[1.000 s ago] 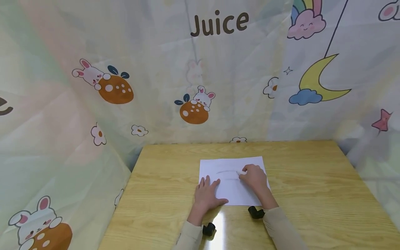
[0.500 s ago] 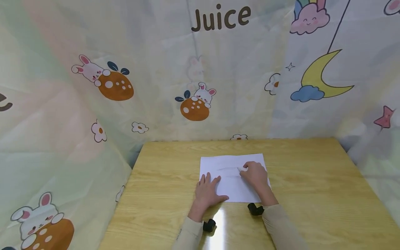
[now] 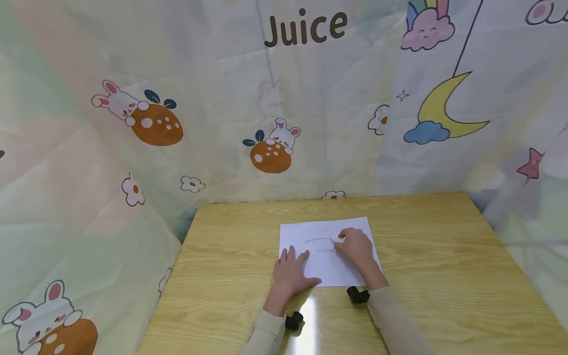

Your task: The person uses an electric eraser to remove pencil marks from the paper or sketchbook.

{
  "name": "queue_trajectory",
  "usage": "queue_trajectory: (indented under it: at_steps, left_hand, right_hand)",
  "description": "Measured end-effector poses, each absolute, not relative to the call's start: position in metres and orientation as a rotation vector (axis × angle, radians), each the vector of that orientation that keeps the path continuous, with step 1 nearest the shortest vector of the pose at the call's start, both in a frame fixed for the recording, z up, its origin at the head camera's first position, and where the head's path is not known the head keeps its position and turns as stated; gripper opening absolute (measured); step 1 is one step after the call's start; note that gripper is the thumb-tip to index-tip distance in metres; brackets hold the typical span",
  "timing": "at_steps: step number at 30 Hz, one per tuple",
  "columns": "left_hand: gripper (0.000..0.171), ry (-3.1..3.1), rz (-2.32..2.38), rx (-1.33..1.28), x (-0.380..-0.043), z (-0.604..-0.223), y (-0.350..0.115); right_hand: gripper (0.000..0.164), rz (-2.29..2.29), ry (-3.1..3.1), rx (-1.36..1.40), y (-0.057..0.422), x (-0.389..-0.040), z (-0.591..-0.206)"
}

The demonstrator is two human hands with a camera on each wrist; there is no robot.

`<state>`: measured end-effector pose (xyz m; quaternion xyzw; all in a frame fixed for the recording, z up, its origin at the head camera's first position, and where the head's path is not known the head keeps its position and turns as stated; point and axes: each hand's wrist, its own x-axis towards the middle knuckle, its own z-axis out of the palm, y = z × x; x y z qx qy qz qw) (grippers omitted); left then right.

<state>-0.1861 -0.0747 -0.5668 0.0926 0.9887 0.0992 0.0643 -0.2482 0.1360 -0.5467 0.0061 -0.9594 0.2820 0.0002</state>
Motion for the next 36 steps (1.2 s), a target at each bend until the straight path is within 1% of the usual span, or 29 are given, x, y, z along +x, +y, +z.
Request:
queue_trajectory:
  at_steps: [6, 19, 24, 30, 36]
  left_hand:
    - [0.087, 2.997, 0.279, 0.277, -0.1883, -0.5635, -0.0763]
    - [0.087, 2.984, 0.244, 0.282, -0.1942, -0.5622, -0.0751]
    - [0.088, 2.976, 0.233, 0.282, -0.1955, -0.5635, -0.0738]
    - [0.087, 2.985, 0.259, 0.262, -0.1928, -0.5627, -0.0749]
    - [0.088, 2.978, 0.254, 0.252, -0.1890, -0.5671, -0.0771]
  right_hand:
    - [0.025, 0.911, -2.991, 0.034, 0.1324, -0.2490, -0.5465]
    - [0.028, 0.888, -2.996, 0.053, 0.1359, -0.2543, -0.5436]
    - [0.029, 0.878, -3.022, 0.005, 0.1371, -0.2535, -0.5418]
    - [0.029, 0.882, -3.004, 0.039, 0.1362, -0.2552, -0.5445]
    - [0.029, 0.887, -3.051, 0.009, 0.1323, -0.2531, -0.5503]
